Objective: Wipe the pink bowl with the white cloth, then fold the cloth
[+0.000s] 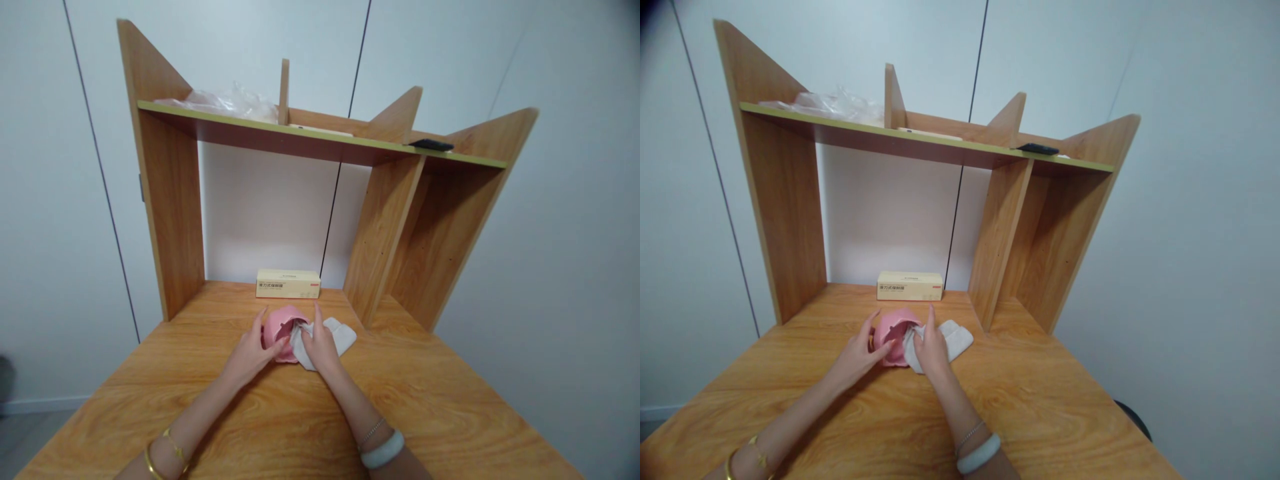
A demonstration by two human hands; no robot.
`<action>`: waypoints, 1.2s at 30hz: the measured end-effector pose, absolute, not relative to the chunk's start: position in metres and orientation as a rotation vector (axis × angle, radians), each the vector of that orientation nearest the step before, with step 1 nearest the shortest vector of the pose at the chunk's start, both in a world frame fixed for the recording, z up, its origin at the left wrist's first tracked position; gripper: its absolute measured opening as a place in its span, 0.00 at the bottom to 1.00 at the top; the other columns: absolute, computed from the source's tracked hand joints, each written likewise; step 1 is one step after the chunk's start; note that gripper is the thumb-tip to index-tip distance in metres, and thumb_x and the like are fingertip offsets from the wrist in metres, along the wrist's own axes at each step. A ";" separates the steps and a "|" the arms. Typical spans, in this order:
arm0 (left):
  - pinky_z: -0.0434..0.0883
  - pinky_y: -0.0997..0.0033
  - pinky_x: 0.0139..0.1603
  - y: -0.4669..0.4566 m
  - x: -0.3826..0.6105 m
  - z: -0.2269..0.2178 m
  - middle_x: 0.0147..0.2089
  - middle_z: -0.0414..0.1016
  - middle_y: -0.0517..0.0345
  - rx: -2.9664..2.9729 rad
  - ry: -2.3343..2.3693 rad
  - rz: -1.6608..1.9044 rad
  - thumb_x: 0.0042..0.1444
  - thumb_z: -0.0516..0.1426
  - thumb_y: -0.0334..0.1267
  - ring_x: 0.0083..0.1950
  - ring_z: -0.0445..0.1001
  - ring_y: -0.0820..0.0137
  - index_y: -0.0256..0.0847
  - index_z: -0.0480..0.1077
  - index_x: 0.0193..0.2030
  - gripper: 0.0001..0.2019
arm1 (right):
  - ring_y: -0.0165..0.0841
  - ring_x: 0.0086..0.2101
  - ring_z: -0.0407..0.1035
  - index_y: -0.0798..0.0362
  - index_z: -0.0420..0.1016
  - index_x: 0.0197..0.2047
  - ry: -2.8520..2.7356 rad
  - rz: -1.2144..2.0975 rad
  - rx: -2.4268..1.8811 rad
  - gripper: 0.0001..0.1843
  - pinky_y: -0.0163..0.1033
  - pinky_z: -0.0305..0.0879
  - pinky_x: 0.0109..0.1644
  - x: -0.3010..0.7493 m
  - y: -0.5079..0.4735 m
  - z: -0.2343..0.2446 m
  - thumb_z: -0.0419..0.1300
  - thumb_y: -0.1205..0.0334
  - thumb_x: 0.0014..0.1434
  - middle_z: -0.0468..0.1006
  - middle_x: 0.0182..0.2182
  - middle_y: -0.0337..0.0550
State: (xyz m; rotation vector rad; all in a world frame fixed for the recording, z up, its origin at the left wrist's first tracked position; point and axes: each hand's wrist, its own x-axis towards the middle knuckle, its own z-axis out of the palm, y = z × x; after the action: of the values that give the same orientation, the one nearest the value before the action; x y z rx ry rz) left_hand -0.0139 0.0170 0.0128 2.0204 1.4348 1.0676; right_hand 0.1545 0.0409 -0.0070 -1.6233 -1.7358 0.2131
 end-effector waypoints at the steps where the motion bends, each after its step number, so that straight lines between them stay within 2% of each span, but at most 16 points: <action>1: 0.65 0.66 0.48 0.018 -0.013 0.010 0.51 0.67 0.43 1.994 1.376 1.098 0.48 0.53 0.51 0.49 0.69 0.62 0.33 0.43 0.62 0.39 | 0.36 0.32 0.69 0.60 0.36 0.63 -1.693 0.248 -1.595 0.36 0.35 0.60 0.33 0.154 0.042 -0.009 0.48 0.66 0.54 0.76 0.31 0.46; 4: 0.64 0.68 0.50 0.020 -0.010 0.006 0.55 0.63 0.45 1.989 1.233 1.173 0.48 0.54 0.48 0.52 0.67 0.65 0.34 0.41 0.62 0.38 | 0.34 0.33 0.69 0.59 0.36 0.63 -1.629 0.370 -1.498 0.35 0.35 0.62 0.35 0.151 0.043 -0.013 0.47 0.66 0.54 0.75 0.34 0.46; 7: 0.66 0.67 0.46 0.018 -0.011 0.011 0.50 0.69 0.47 2.031 1.403 1.114 0.49 0.53 0.44 0.48 0.69 0.63 0.36 0.48 0.60 0.32 | 0.33 0.33 0.70 0.60 0.36 0.63 -1.664 0.423 -1.515 0.37 0.34 0.62 0.34 0.147 0.041 -0.011 0.49 0.65 0.53 0.75 0.35 0.47; 10: 0.67 0.65 0.39 0.015 -0.015 0.020 0.42 0.73 0.49 2.097 1.647 0.914 0.49 0.51 0.44 0.42 0.72 0.59 0.39 0.54 0.58 0.29 | 0.36 0.31 0.70 0.61 0.37 0.63 -1.721 0.246 -1.713 0.40 0.34 0.60 0.31 0.145 0.037 -0.002 0.53 0.61 0.52 0.76 0.31 0.47; 15: 0.66 0.67 0.36 0.009 -0.012 0.031 0.41 0.74 0.49 2.222 1.739 0.735 0.47 0.52 0.44 0.39 0.73 0.58 0.40 0.55 0.59 0.31 | 0.37 0.32 0.70 0.56 0.34 0.63 -1.852 -0.174 -1.781 0.39 0.35 0.57 0.33 0.146 0.029 0.014 0.52 0.59 0.54 0.76 0.30 0.46; 22: 0.65 0.68 0.36 0.007 -0.009 0.035 0.40 0.75 0.50 2.275 1.759 0.698 0.47 0.51 0.44 0.40 0.73 0.59 0.42 0.55 0.58 0.29 | 0.36 0.32 0.70 0.57 0.30 0.64 -1.906 0.079 -1.792 0.41 0.34 0.56 0.30 0.150 0.034 0.007 0.51 0.60 0.53 0.76 0.31 0.45; 29: 0.65 0.66 0.36 0.003 -0.010 0.038 0.39 0.75 0.50 2.348 1.720 0.643 0.45 0.53 0.44 0.39 0.73 0.56 0.44 0.56 0.58 0.30 | 0.37 0.36 0.68 0.52 0.35 0.64 -1.979 -0.139 -1.558 0.40 0.36 0.57 0.37 0.152 0.027 0.016 0.52 0.64 0.51 0.74 0.34 0.45; 32: 0.65 0.64 0.39 0.005 -0.011 0.034 0.42 0.74 0.49 2.286 1.705 0.701 0.48 0.52 0.47 0.42 0.73 0.55 0.43 0.54 0.59 0.30 | 0.37 0.32 0.68 0.55 0.36 0.63 -1.912 -0.051 -1.573 0.39 0.35 0.57 0.34 0.154 0.030 0.009 0.51 0.64 0.52 0.74 0.30 0.44; 36: 0.65 0.62 0.44 0.012 -0.012 0.019 0.51 0.68 0.44 2.091 1.597 0.974 0.48 0.51 0.53 0.48 0.70 0.56 0.38 0.44 0.63 0.38 | 0.35 0.27 0.67 0.59 0.39 0.63 -1.753 0.146 -1.563 0.35 0.35 0.58 0.30 0.155 0.039 -0.004 0.48 0.65 0.53 0.74 0.24 0.42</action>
State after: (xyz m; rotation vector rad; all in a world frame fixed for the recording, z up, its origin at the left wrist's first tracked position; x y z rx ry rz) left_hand -0.0123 0.0116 0.0192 2.0915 1.5970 0.9739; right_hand 0.1552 0.0389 -0.0041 -1.5625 -1.7527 0.1463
